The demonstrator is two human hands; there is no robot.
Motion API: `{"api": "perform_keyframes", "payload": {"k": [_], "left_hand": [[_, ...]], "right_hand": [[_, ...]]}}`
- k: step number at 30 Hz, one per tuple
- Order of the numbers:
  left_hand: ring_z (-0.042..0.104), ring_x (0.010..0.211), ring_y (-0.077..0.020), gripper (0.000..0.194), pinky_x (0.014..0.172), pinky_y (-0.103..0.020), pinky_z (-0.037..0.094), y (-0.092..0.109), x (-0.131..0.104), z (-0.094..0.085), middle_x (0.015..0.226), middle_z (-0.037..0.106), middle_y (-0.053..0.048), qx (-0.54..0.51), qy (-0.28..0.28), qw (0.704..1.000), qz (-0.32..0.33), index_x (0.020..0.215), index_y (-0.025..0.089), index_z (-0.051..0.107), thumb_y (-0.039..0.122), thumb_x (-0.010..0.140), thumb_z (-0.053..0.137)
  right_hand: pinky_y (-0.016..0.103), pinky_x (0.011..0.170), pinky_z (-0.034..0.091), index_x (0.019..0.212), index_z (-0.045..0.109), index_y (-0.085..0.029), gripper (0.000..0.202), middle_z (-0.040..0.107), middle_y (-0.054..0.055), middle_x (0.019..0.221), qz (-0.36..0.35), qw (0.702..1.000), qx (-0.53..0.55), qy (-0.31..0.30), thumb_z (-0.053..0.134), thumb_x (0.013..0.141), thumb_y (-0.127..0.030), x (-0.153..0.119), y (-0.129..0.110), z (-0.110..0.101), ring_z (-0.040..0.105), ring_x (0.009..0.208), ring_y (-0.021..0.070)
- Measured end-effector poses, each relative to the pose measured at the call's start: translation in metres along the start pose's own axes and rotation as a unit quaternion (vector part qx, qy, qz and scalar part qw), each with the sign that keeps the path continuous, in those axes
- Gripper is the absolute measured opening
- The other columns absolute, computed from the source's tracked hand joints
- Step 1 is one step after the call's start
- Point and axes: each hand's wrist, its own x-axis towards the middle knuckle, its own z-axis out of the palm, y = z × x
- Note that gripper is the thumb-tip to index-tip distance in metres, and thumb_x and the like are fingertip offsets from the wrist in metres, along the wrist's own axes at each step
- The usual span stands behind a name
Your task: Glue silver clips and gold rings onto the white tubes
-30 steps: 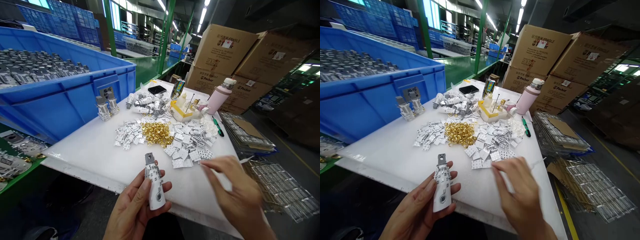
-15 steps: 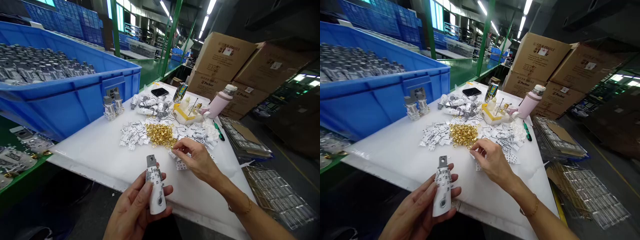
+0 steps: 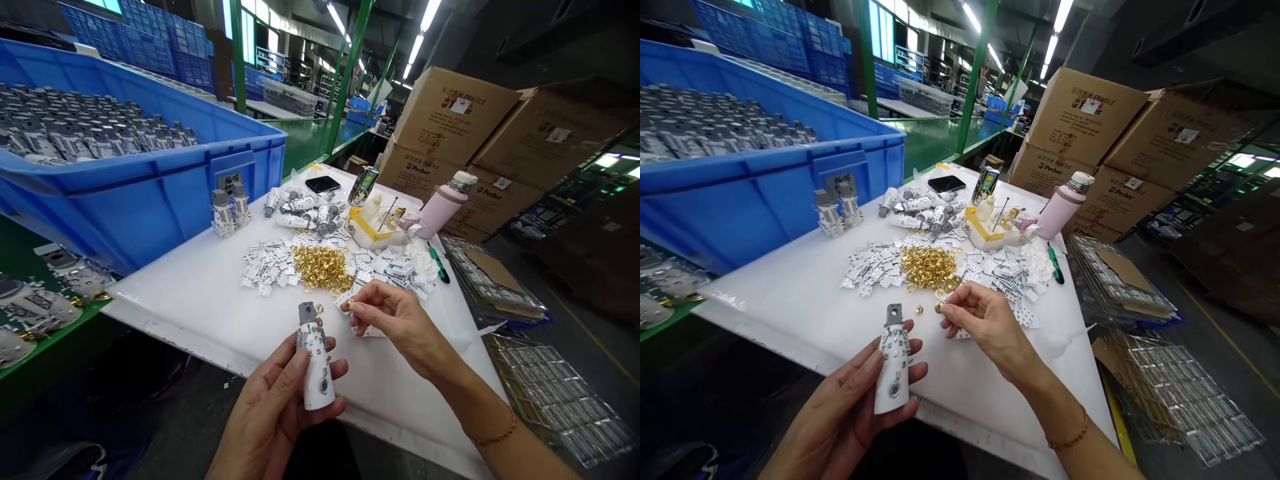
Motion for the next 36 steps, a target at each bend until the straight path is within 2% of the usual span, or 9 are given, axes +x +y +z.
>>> {"api": "perform_keyframes", "payload": {"k": [2,5,8,11,16,23,27,32,36], "left_hand": [[0.075,0.081,-0.0217,0.024,0.057,-0.031,0.065,-0.001,0.0,0.002,0.1,0.078,-0.008,-0.004,-0.011,1.0,-0.003,0.107,0.016,0.071,0.008,0.09,0.055],[0.075,0.081,-0.0204,0.026,0.057,-0.03,0.065,-0.002,-0.001,0.005,0.1,0.078,-0.006,-0.007,-0.028,1.0,-0.012,0.106,0.018,0.072,0.009,0.091,0.054],[0.074,0.082,-0.0203,0.025,0.058,-0.03,0.065,-0.004,-0.003,0.007,0.101,0.077,-0.006,-0.002,-0.032,0.999,-0.015,0.106,0.019,0.073,0.009,0.091,0.054],[0.074,0.084,-0.0209,0.027,0.06,-0.03,0.065,-0.006,-0.004,0.008,0.103,0.077,-0.006,-0.004,-0.031,0.999,-0.013,0.108,0.019,0.071,0.009,0.092,0.053],[0.074,0.091,-0.0246,0.03,0.064,-0.032,0.065,-0.009,-0.004,0.008,0.103,0.078,-0.009,-0.005,-0.018,1.0,-0.023,0.118,0.017,0.063,0.007,0.091,0.054],[0.07,0.105,-0.0292,0.038,0.077,-0.036,0.063,-0.015,-0.002,0.006,0.114,0.074,-0.013,-0.014,-0.023,0.999,-0.019,0.132,0.017,0.053,0.013,0.093,0.053],[0.064,0.114,-0.0335,0.039,0.086,-0.039,0.06,-0.02,-0.003,0.004,0.125,0.069,-0.013,0.006,-0.027,1.0,0.015,0.128,0.019,0.056,0.019,0.089,0.061],[0.063,0.117,-0.0313,0.029,0.095,-0.037,0.054,-0.028,-0.005,0.006,0.118,0.072,-0.009,0.018,-0.034,0.999,0.036,0.114,0.023,0.064,0.021,0.085,0.067],[0.062,0.118,-0.0297,0.027,0.09,-0.033,0.055,-0.033,-0.004,0.008,0.113,0.074,-0.007,0.03,-0.029,0.998,0.054,0.108,0.026,0.065,0.021,0.082,0.07]], "right_hand": [[0.024,0.069,0.056,0.081,0.061,-0.019,0.02,0.071,0.004,0.095,0.034,0.994,0.105,-0.014,0.069,0.085,-0.036,-0.011,-0.001,0.0,0.066,0.072,0.0105],[0.017,0.072,0.056,0.076,0.064,-0.018,0.016,0.073,0.003,0.1,0.075,0.954,0.289,-0.018,0.078,0.078,-0.024,-0.028,0.0,0.0,0.067,0.073,0.0063],[0.015,0.07,0.056,0.076,0.067,-0.019,0.013,0.073,0.001,0.096,0.055,0.937,0.345,-0.004,0.08,0.077,-0.018,-0.041,0.005,0.001,0.068,0.071,0.006],[0.017,0.07,0.058,0.081,0.069,-0.022,0.011,0.072,-0.001,0.095,0.013,0.953,0.303,0.026,0.078,0.079,-0.017,-0.052,0.011,0.003,0.068,0.071,0.0066],[0.018,0.072,0.059,0.099,0.07,-0.027,0.022,0.071,0.0,0.097,-0.021,0.976,0.21,0.048,0.076,0.081,-0.015,-0.065,0.013,0.006,0.069,0.075,0.0087],[0.021,0.071,0.06,0.096,0.072,-0.027,0.018,0.066,0.0,0.095,-0.041,0.986,0.15,0.067,0.075,0.081,-0.018,-0.07,0.013,0.008,0.068,0.074,0.0108],[0.02,0.07,0.057,0.098,0.069,-0.028,0.017,0.062,-0.001,0.092,-0.069,0.991,0.076,0.082,0.073,0.083,-0.019,-0.075,0.013,0.01,0.063,0.078,0.0102],[0.021,0.064,0.051,0.098,0.067,-0.027,0.017,0.06,-0.001,0.088,-0.121,0.987,-0.035,0.102,0.071,0.084,-0.017,-0.08,0.006,0.018,0.058,0.071,0.0098],[0.021,0.059,0.051,0.097,0.067,-0.023,0.016,0.062,0.002,0.085,-0.157,0.976,-0.099,0.117,0.069,0.084,-0.014,-0.081,0.001,0.027,0.059,0.069,0.0118]]}}
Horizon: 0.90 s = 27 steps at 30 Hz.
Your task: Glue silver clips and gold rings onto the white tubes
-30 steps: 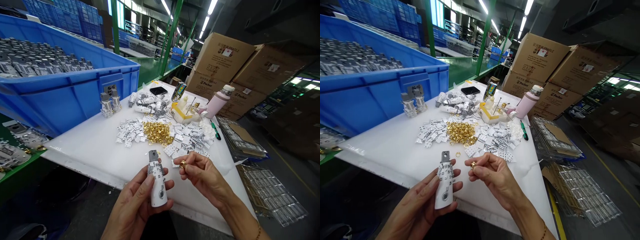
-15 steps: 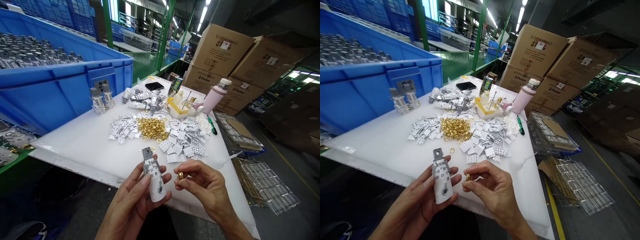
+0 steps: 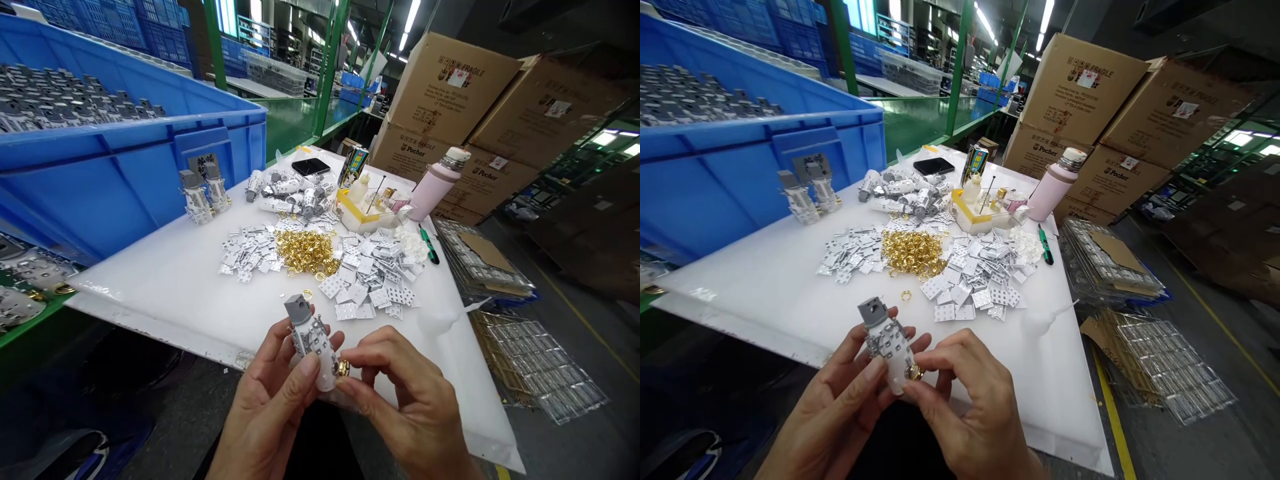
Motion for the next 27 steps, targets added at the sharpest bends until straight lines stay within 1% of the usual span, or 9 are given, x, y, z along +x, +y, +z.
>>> {"api": "perform_keyframes", "payload": {"k": [3,6,9,15,18,20,24,27], "left_hand": [[0.063,0.116,-0.0297,0.028,0.089,-0.032,0.055,-0.002,-0.001,-0.001,0.11,0.075,-0.006,0.011,0.0,1.0,0.017,0.107,0.027,0.066,0.021,0.081,0.072],[0.062,0.118,-0.0304,0.028,0.092,-0.035,0.054,-0.003,-0.002,-0.002,0.114,0.073,-0.007,0.009,-0.004,1.0,0.017,0.108,0.027,0.065,0.022,0.082,0.071],[0.061,0.12,-0.0311,0.028,0.095,-0.037,0.052,-0.004,-0.001,-0.002,0.117,0.072,-0.007,0.003,-0.001,1.0,0.014,0.108,0.027,0.065,0.022,0.082,0.071],[0.062,0.118,-0.0298,0.027,0.097,-0.038,0.052,-0.005,-0.002,-0.002,0.112,0.074,-0.005,-0.002,-0.014,1.0,0.02,0.109,0.029,0.066,0.022,0.083,0.07],[0.062,0.119,-0.0311,0.032,0.097,-0.039,0.051,-0.005,-0.004,-0.003,0.114,0.074,-0.006,-0.002,-0.015,1.0,0.02,0.112,0.029,0.066,0.023,0.081,0.072],[0.061,0.119,-0.0321,0.037,0.097,-0.039,0.052,-0.007,-0.005,-0.004,0.118,0.073,-0.007,0.001,-0.001,1.0,0.012,0.115,0.029,0.064,0.023,0.08,0.074],[0.059,0.122,-0.0329,0.051,0.097,-0.042,0.051,-0.014,-0.006,-0.01,0.127,0.068,-0.009,-0.025,0.03,0.999,-0.007,0.125,0.031,0.054,0.024,0.079,0.075],[0.058,0.123,-0.0323,0.059,0.097,-0.04,0.052,-0.016,-0.003,-0.014,0.132,0.066,-0.009,-0.038,0.032,0.999,-0.008,0.128,0.032,0.049,0.023,0.076,0.077]], "right_hand": [[0.022,0.056,0.05,0.094,0.066,-0.021,0.014,0.061,0.002,0.079,-0.019,0.999,-0.044,0.009,0.067,0.084,-0.012,0.001,-0.001,0.004,0.058,0.065,0.0125],[0.022,0.056,0.05,0.093,0.065,-0.02,0.013,0.06,0.002,0.077,-0.031,0.997,-0.065,0.012,0.067,0.084,-0.012,0.0,-0.002,0.005,0.057,0.063,0.0119],[0.022,0.056,0.049,0.093,0.065,-0.02,0.011,0.061,0.002,0.078,-0.03,0.997,-0.071,0.016,0.066,0.084,-0.013,-0.002,-0.002,0.004,0.058,0.062,0.011],[0.023,0.057,0.049,0.093,0.065,-0.02,0.012,0.061,0.002,0.079,-0.018,0.998,-0.063,0.015,0.067,0.084,-0.013,-0.004,-0.003,0.004,0.058,0.062,0.0119],[0.023,0.055,0.049,0.092,0.065,-0.021,0.01,0.061,0.001,0.077,-0.013,0.998,-0.062,0.02,0.067,0.084,-0.014,-0.004,-0.004,0.006,0.058,0.061,0.0115],[0.022,0.053,0.048,0.091,0.066,-0.021,0.01,0.061,0.001,0.075,-0.012,0.998,-0.055,0.024,0.067,0.084,-0.014,-0.003,-0.004,0.007,0.057,0.06,0.0113],[0.022,0.052,0.046,0.091,0.065,-0.022,0.011,0.059,0.001,0.075,0.004,1.0,-0.014,0.024,0.068,0.084,-0.014,-0.005,-0.001,0.008,0.057,0.061,0.0119],[0.022,0.052,0.046,0.09,0.064,-0.021,0.01,0.057,0.0,0.074,0.017,1.0,0.006,0.019,0.069,0.083,-0.015,-0.006,0.001,0.009,0.056,0.062,0.0118]]}}
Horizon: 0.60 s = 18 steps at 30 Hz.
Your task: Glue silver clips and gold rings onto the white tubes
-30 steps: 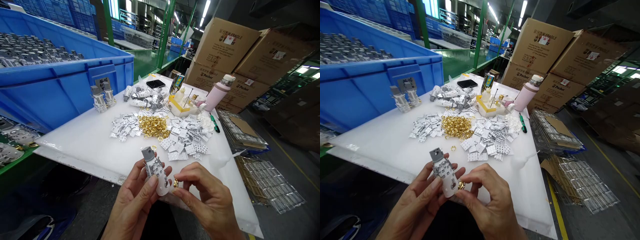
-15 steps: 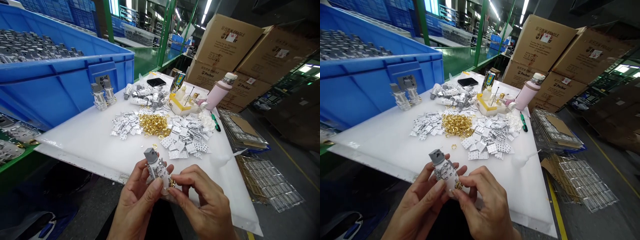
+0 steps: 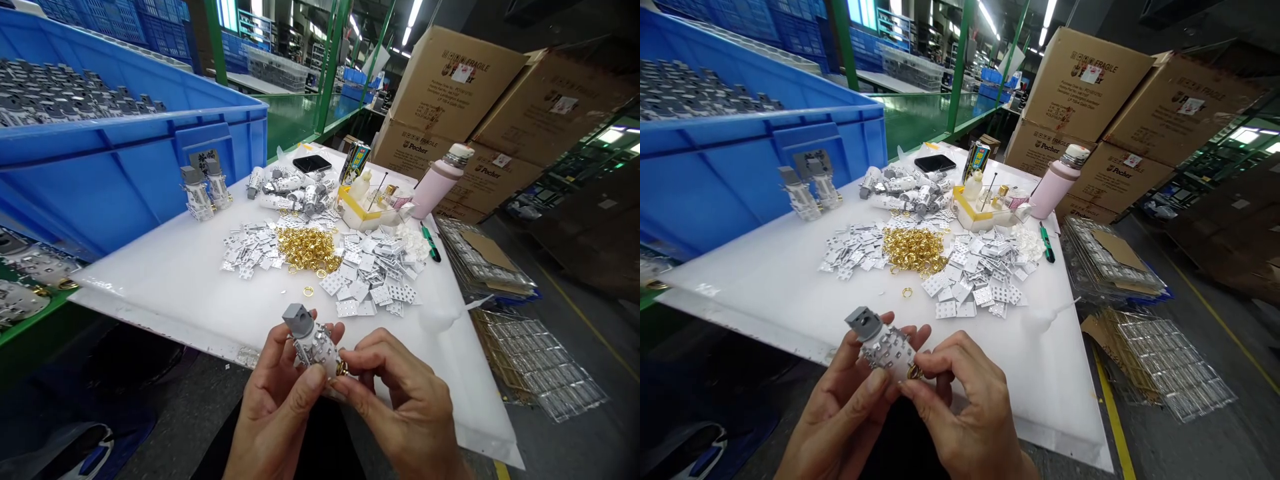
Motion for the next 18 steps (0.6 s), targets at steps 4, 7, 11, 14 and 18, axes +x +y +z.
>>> {"api": "perform_keyframes", "payload": {"k": [4,7,11,14,18], "left_hand": [[0.06,0.121,-0.0304,0.047,0.094,-0.036,0.053,0.002,0.002,0.003,0.124,0.07,-0.01,-0.007,-0.02,1.0,0.011,0.123,0.029,0.055,0.023,0.08,0.074],[0.062,0.119,-0.0299,0.035,0.092,-0.035,0.054,0.002,0.002,0.007,0.118,0.073,-0.01,-0.015,-0.03,0.999,0.018,0.115,0.026,0.062,0.023,0.082,0.072],[0.063,0.117,-0.0281,0.035,0.088,-0.031,0.056,0.005,0.003,0.013,0.123,0.071,-0.009,0.0,-0.011,1.0,0.011,0.117,0.024,0.065,0.024,0.082,0.071],[0.065,0.113,-0.0274,0.042,0.083,-0.027,0.058,0.011,0.007,0.014,0.123,0.071,-0.009,0.021,-0.012,1.0,0.011,0.121,0.022,0.064,0.026,0.081,0.073],[0.068,0.107,-0.0329,0.064,0.07,-0.035,0.062,0.024,0.014,0.014,0.119,0.073,-0.01,0.067,0.001,0.998,-0.011,0.137,0.028,0.05,0.032,0.078,0.074]], "right_hand": [[0.022,0.054,0.046,0.093,0.062,-0.021,0.011,0.057,0.0,0.077,0.008,1.0,0.0,-0.004,0.065,0.085,-0.014,0.0,0.002,0.001,0.055,0.063,0.011],[0.022,0.056,0.047,0.097,0.06,-0.021,0.014,0.058,0.0,0.08,0.006,1.0,-0.015,-0.006,0.063,0.085,-0.014,0.001,0.004,0.003,0.056,0.065,0.0114],[0.022,0.053,0.049,0.102,0.061,-0.024,0.018,0.06,0.001,0.081,0.002,0.999,-0.032,-0.015,0.067,0.085,-0.023,0.001,0.0,0.002,0.056,0.065,0.0131],[0.024,0.055,0.052,0.111,0.064,-0.03,0.027,0.063,0.001,0.081,-0.014,0.999,-0.049,-0.016,0.068,0.085,-0.035,0.007,-0.013,-0.022,0.059,0.063,0.0157],[0.023,0.046,0.044,0.091,0.072,-0.033,0.008,0.063,0.0,0.067,-0.004,0.983,-0.154,0.095,0.067,0.086,-0.038,0.047,-0.029,-0.089,0.056,0.053,0.0132]]}}
